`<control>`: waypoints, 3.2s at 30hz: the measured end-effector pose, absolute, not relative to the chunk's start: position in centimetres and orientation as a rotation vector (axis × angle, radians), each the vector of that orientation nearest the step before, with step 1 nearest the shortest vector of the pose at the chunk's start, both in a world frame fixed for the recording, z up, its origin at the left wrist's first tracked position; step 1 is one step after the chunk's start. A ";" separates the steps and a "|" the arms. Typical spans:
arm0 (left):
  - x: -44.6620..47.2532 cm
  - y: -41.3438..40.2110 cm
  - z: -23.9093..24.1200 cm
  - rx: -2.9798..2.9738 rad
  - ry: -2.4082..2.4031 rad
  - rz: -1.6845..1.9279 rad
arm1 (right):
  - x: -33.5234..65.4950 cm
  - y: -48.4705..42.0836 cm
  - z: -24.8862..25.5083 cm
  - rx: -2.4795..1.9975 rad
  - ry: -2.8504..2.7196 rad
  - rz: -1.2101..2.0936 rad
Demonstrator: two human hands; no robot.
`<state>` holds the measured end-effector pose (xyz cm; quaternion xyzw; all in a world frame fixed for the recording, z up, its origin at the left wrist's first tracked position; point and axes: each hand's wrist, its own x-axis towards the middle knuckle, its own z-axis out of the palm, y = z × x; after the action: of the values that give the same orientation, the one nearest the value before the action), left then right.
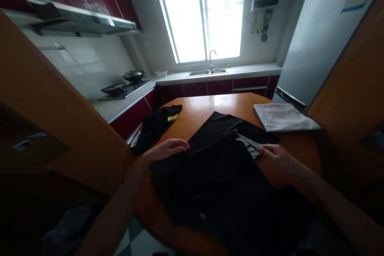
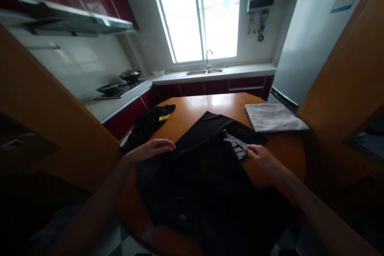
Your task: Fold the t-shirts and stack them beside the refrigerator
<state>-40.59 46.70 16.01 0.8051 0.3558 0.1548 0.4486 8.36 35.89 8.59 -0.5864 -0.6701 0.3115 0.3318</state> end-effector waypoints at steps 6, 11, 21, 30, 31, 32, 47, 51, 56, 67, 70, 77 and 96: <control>-29.0 57.0 9.5 2.484 0.991 0.592 | 3.3 40.2 4.8 -2.108 -1.749 0.066; -24.9 61.8 6.2 2.598 1.101 0.304 | 2.5 41.7 3.4 -2.304 -1.857 -0.029; -34.1 64.7 3.4 2.445 1.692 0.215 | 5.6 51.2 2.3 -1.817 -2.326 0.240; -34.1 71.6 4.6 2.356 1.847 0.307 | 7.2 65.8 5.7 -1.933 -2.166 0.056; -34.0 72.7 4.5 2.337 1.866 0.295 | 6.4 66.3 5.4 -2.010 -2.065 0.063; -34.0 73.6 4.3 2.328 1.875 0.294 | 5.7 66.7 5.0 -2.070 -1.999 0.090; -29.0 79.2 4.5 2.414 1.804 0.551 | 6.1 74.4 4.8 -2.171 -1.925 0.112; -27.7 78.1 5.3 2.370 1.722 0.484 | 3.9 73.4 5.0 -2.105 -1.994 0.260; -29.0 71.8 7.8 2.500 1.550 0.607 | 1.6 66.8 7.2 -1.823 -1.897 0.012; -33.5 43.6 8.2 2.628 1.158 0.257 | -1.9 38.6 6.3 -1.392 -2.355 0.306; -33.5 40.7 7.2 2.716 1.095 0.171 | -1.9 35.9 5.2 -1.407 -2.408 0.325; -33.8 40.5 7.6 2.738 1.062 0.133 | -0.1 35.3 5.2 -1.518 -2.212 0.152; -28.6 45.0 4.9 2.700 1.148 0.360 | 13.4 31.1 3.0 -2.146 -1.181 -0.116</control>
<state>-28.58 45.00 4.87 0.9095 0.3867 0.1212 0.0928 13.40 31.10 2.96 -0.8236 -0.4534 -0.0447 0.3377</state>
